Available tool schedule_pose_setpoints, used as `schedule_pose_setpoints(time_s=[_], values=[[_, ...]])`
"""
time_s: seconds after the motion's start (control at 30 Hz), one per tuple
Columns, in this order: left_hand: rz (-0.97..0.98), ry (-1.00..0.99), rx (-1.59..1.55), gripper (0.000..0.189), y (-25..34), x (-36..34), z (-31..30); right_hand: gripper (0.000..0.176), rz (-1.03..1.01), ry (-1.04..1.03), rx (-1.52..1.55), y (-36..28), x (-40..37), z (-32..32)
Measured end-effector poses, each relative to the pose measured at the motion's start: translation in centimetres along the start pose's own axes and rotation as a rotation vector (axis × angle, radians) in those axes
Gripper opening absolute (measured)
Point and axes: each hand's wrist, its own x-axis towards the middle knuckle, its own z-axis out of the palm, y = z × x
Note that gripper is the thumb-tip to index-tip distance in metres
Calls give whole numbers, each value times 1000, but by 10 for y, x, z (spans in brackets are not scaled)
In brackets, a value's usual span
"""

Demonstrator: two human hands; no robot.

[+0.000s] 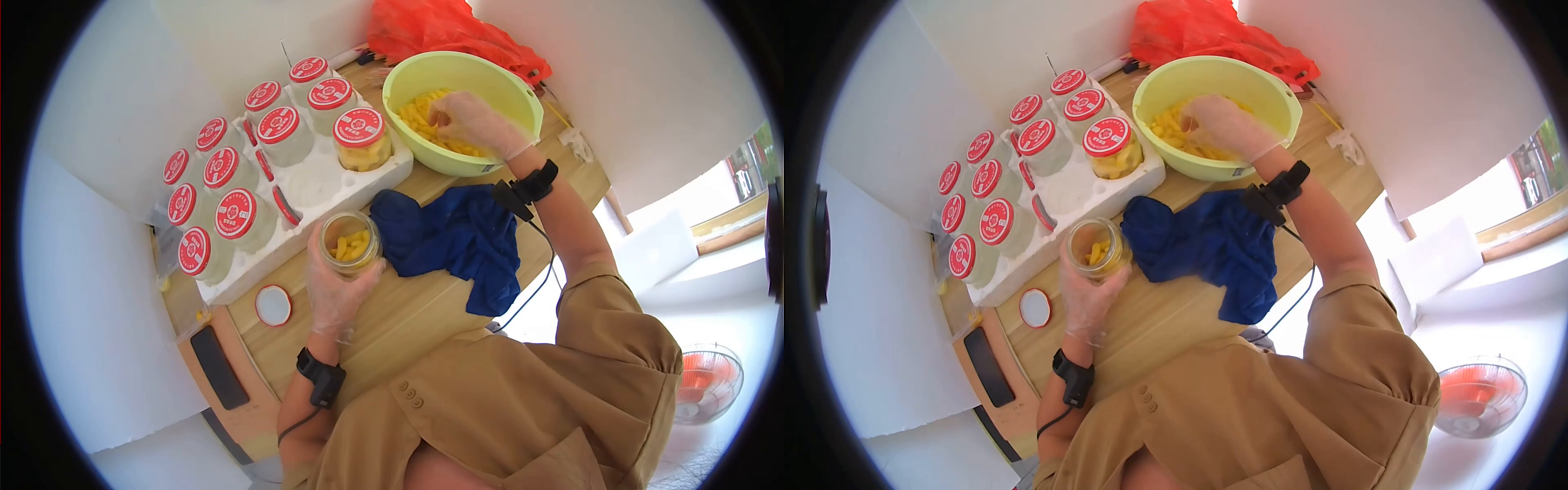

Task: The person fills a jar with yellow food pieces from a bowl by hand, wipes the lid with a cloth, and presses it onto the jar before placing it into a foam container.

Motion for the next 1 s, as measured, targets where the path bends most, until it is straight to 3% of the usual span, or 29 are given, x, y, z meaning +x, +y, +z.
schedule_pose_setpoints(time_s=[0.5, 0.6, 0.7, 0.8, 1.0], values=[[-18, -3, -59, 98, 6, -2, 2, 28, -68, -74, 26, 4, -3, -3], [-7, 0, -42, 98, 3, -1, 1, 29, 39, -113, -15, -5, -2, -10], [-8, 0, -36, 97, 1, -1, 1, 31, 118, 56, 52, -1, -2, -5], [3, 8, 18, 97, -3, -2, 0, 31, 235, 97, 122, -10, -2, -14], [-30, -1, -61, 98, 1, -2, 1, 31, 222, 210, 149, -9, -1, -15]])
